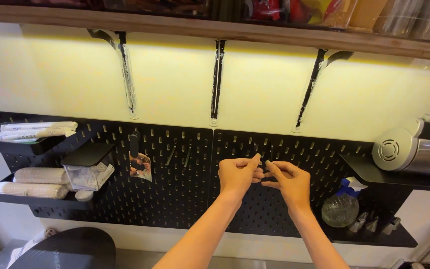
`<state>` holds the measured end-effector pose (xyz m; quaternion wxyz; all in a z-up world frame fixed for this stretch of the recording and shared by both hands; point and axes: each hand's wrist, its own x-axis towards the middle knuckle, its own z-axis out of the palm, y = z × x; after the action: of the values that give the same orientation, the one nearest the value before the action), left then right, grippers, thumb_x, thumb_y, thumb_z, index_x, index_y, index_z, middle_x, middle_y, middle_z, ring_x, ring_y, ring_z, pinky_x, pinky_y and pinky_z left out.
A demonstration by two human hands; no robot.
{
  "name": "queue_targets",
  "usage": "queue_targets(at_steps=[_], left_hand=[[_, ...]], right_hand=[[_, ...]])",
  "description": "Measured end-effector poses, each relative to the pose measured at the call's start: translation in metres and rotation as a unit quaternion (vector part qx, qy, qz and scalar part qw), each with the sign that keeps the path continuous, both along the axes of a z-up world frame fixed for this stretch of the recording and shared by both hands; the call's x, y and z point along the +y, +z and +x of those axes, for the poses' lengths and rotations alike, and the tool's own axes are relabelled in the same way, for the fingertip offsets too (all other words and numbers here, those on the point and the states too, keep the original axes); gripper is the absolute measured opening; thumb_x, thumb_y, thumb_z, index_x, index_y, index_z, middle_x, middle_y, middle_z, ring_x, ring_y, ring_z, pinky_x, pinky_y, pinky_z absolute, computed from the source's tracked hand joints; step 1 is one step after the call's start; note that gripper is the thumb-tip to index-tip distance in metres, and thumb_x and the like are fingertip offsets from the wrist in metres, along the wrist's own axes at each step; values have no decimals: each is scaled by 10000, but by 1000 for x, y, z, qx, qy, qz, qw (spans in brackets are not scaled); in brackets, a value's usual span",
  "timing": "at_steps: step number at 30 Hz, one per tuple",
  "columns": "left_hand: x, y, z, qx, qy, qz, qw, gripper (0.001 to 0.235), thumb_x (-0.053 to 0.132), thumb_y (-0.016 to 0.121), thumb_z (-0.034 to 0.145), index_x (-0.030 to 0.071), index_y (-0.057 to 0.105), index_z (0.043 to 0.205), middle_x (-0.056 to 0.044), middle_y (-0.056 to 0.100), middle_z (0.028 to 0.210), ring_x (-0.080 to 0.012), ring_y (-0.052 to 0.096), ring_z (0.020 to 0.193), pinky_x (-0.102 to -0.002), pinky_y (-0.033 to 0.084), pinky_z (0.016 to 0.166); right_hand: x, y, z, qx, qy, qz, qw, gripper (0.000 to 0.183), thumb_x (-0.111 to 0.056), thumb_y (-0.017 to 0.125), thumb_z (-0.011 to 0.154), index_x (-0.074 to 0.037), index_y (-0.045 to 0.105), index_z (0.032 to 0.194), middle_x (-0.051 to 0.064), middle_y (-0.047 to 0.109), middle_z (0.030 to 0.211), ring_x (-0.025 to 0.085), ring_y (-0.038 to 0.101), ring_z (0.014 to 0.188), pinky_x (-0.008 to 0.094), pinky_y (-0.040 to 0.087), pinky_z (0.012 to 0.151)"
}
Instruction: Hanging several small plastic hooks onto a black pegboard mounted above a workbench.
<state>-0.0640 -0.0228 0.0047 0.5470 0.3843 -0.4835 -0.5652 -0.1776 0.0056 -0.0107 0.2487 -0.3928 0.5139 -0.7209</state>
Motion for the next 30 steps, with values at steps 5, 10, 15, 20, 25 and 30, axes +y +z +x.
queue_targets(at_steps=[5,10,15,20,25,30], left_hand=[[-6,1,0,-48,-5,5,999,208,165,719,862,-3,750,980,-136,737,735,-146,721,619,-209,591,604],[-8,1,-4,-96,-7,-9,995,167,167,714,868,31,761,952,-105,734,700,-111,706,580,-174,577,567],[-5,6,-9,-109,24,22,993,231,165,697,877,-23,728,1007,-121,726,670,-113,691,560,-182,571,563],[-10,-4,-23,-153,54,6,987,183,176,687,886,14,755,938,-96,705,589,-129,684,522,-204,561,540],[3,0,-22,-188,78,-4,979,179,202,677,897,48,762,929,-65,687,549,-145,686,535,-229,542,561],[-5,-11,-16,-173,86,-25,981,216,155,648,916,-26,731,999,-85,655,528,-135,639,474,-229,505,533]], right_hand=[[-6,-7,-3,-17,2,-7,1000,232,-46,768,824,109,693,980,270,669,890,304,693,746,471,637,587],[-1,-8,1,-37,-18,-15,999,225,-32,763,825,118,690,976,289,667,870,316,687,716,488,637,573],[1,-9,-4,-51,-15,5,999,254,-70,754,844,127,684,987,271,665,844,292,673,708,469,639,567],[-5,0,-3,-43,5,25,999,292,-79,786,812,115,692,1008,282,685,849,310,695,685,489,638,526],[-2,0,3,-26,14,57,998,286,-93,790,811,101,706,1005,282,696,861,295,696,667,485,629,495],[-1,-8,-3,-41,14,76,996,302,-108,761,840,76,686,1067,252,681,786,306,672,616,502,632,510]])
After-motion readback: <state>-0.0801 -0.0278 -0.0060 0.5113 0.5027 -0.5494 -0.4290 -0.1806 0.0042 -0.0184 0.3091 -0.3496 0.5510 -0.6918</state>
